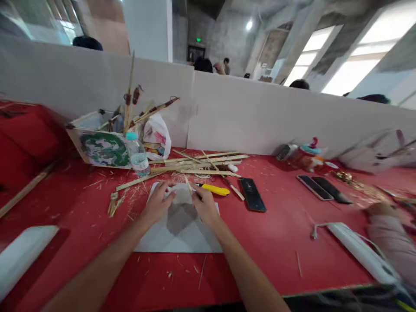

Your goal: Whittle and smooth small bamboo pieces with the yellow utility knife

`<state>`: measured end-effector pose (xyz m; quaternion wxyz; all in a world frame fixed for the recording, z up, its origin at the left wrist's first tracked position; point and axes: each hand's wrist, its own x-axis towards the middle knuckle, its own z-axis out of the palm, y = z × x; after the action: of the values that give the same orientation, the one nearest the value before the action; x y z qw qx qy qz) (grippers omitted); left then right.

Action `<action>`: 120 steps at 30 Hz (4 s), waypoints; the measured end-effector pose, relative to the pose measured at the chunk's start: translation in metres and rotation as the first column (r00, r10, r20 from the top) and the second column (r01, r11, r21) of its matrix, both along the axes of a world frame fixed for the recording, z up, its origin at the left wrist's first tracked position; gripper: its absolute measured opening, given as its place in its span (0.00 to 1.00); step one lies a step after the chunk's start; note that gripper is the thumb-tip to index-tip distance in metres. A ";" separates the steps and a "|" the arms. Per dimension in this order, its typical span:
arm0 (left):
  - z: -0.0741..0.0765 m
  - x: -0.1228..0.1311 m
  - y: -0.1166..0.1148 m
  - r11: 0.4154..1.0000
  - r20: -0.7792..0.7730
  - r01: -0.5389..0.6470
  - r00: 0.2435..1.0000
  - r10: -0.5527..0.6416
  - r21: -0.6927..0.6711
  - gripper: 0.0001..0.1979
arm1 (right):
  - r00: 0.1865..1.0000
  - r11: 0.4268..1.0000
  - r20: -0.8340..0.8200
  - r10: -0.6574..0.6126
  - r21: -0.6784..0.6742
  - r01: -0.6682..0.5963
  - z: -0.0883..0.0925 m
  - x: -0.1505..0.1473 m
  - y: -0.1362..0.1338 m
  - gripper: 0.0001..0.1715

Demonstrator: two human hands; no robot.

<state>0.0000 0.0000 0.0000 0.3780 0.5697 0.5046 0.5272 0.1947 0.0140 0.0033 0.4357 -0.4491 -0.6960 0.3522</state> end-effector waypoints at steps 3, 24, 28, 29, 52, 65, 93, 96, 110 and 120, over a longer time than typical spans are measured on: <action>0.001 0.006 -0.003 0.999 0.013 0.049 0.999 -0.049 -0.021 0.11 | 0.999 1.000 -0.035 -0.010 -0.015 0.009 -0.003 -0.001 -0.008 0.29; -0.003 0.018 -0.005 0.955 0.582 0.182 0.813 -0.011 -0.235 0.16 | 0.806 0.722 -0.592 0.016 -0.551 -0.419 0.010 -0.006 -0.024 0.26; 0.001 0.019 -0.007 0.958 0.575 0.175 0.818 -0.013 -0.228 0.16 | 0.816 0.761 -0.578 -0.002 -0.530 -0.373 0.007 -0.004 -0.021 0.28; 0.003 0.019 -0.007 0.959 0.568 0.169 0.823 -0.010 -0.228 0.16 | 0.834 0.775 -0.552 0.003 -0.526 -0.351 0.007 -0.005 -0.021 0.29; 0.005 0.019 -0.007 0.982 0.458 0.022 0.886 0.068 -0.188 0.14 | 0.980 0.991 0.149 0.134 -0.032 -0.131 0.010 -0.013 -0.036 0.30; -0.001 0.015 -0.005 0.975 0.460 0.006 0.882 0.101 -0.224 0.15 | 0.967 0.983 0.182 0.179 -0.063 -0.170 0.013 -0.014 -0.038 0.31; 0.001 0.010 -0.001 0.968 0.512 -0.070 0.838 0.189 -0.242 0.16 | 0.953 0.980 0.229 0.196 -0.086 -0.181 0.017 -0.014 -0.042 0.32; 0.002 0.010 -0.001 0.966 0.515 -0.082 0.833 0.201 -0.245 0.16 | 0.957 0.980 0.212 0.196 -0.083 -0.183 0.018 -0.014 -0.042 0.31; 0.000 0.002 0.002 0.954 0.459 -0.266 0.836 0.301 -0.139 0.10 | 0.955 0.997 0.288 0.067 -0.050 -0.054 0.015 -0.012 -0.042 0.28; -0.006 -0.004 0.007 0.915 0.298 -0.403 0.870 0.392 -0.025 0.09 | 0.917 0.998 0.396 0.056 -0.035 -0.046 0.016 -0.012 -0.041 0.29</action>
<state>-0.0039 0.0069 -0.0059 0.3222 0.3752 0.5382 0.6825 0.1827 -0.0273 0.0195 0.2706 -0.4983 -0.7769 0.2739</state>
